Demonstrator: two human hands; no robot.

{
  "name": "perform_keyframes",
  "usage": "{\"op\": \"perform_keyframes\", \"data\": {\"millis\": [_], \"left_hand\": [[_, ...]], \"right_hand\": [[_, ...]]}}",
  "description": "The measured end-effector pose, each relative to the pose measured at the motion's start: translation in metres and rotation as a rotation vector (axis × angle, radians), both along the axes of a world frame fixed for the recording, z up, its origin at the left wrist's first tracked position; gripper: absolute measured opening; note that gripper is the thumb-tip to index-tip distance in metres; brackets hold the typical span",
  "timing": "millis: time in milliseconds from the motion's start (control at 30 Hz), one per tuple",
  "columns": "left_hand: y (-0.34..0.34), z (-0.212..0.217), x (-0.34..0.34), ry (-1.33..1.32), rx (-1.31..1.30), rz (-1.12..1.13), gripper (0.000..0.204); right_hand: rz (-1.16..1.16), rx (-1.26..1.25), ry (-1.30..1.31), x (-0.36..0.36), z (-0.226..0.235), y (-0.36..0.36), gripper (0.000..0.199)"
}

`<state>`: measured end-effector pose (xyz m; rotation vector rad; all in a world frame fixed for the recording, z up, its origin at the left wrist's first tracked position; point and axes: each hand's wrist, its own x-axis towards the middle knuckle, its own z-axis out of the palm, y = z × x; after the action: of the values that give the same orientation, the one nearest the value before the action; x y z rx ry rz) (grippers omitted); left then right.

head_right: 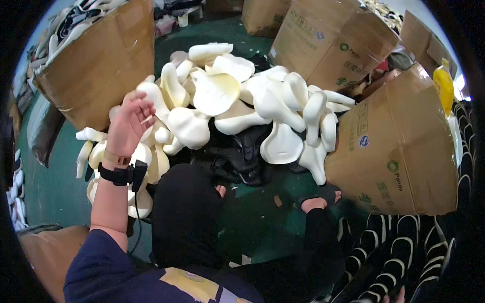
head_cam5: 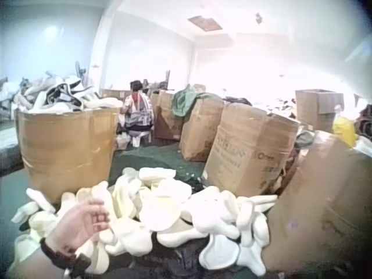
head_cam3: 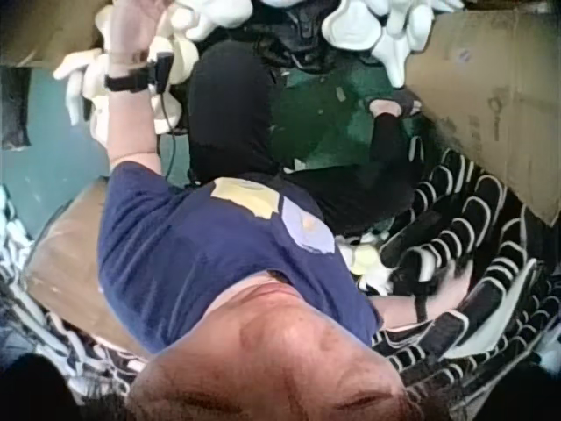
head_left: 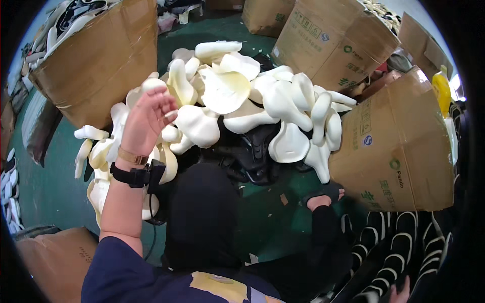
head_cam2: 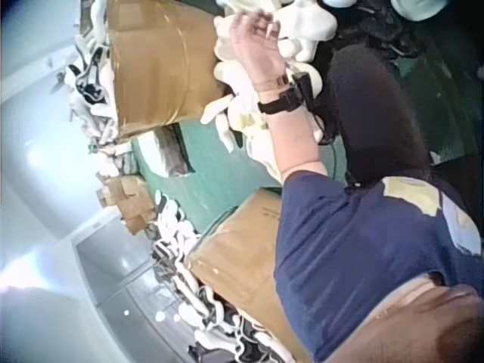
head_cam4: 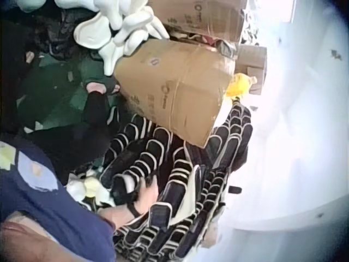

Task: The recorder is assembling foam padding onto plastic bicycle seat bases using industrial adhesive from a bottle.

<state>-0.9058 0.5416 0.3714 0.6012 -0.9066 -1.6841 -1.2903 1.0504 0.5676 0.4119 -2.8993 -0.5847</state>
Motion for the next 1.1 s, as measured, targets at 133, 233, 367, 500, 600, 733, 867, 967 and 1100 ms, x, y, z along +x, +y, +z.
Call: {"op": "perform_keyframes", "data": {"millis": [133,233,367,500,600,733,867,967,1100], "left_hand": [[-0.018,-0.068,-0.007,-0.469,0.212,-0.053,0.027],[-0.024,-0.119,-0.017,-0.698,0.172,-0.138,0.028],[-0.030,-0.164,-0.028,-0.920,0.048,-0.208,0.029],[-0.057,-0.184,-0.037,-1.068,-0.225,-0.052,0.027],[-0.090,-0.176,-0.063,-1.349,-0.481,0.094,0.025],[-0.137,-0.211,-0.113,-1.766,-0.530,-0.149,0.041],[-0.134,-0.237,-0.121,-2.184,-0.590,0.074,0.079],[-0.133,-0.215,-0.147,-2.167,-0.516,-0.104,0.081],[-0.121,-0.215,-0.134,-2.074,-0.435,-0.138,0.087]], "right_hand": [[0.311,-0.609,-0.374,-0.075,-0.073,-0.053,0.050],[0.554,-0.732,-0.783,-0.057,-0.137,-0.179,0.046],[0.601,-0.556,-1.237,-0.066,-0.289,-0.285,0.041],[-0.009,-0.796,-1.599,-0.019,-0.409,-0.359,0.050],[-0.351,-1.076,-1.633,0.016,-0.475,-0.389,0.032],[-0.793,-1.267,-1.833,0.032,-0.538,-0.391,0.031],[-1.034,-1.227,-1.883,0.093,-0.532,-0.415,0.035],[-1.159,-1.676,-1.878,0.081,-0.546,-0.419,0.027],[-1.167,-1.709,-1.587,0.066,-0.540,-0.419,0.015]]}}
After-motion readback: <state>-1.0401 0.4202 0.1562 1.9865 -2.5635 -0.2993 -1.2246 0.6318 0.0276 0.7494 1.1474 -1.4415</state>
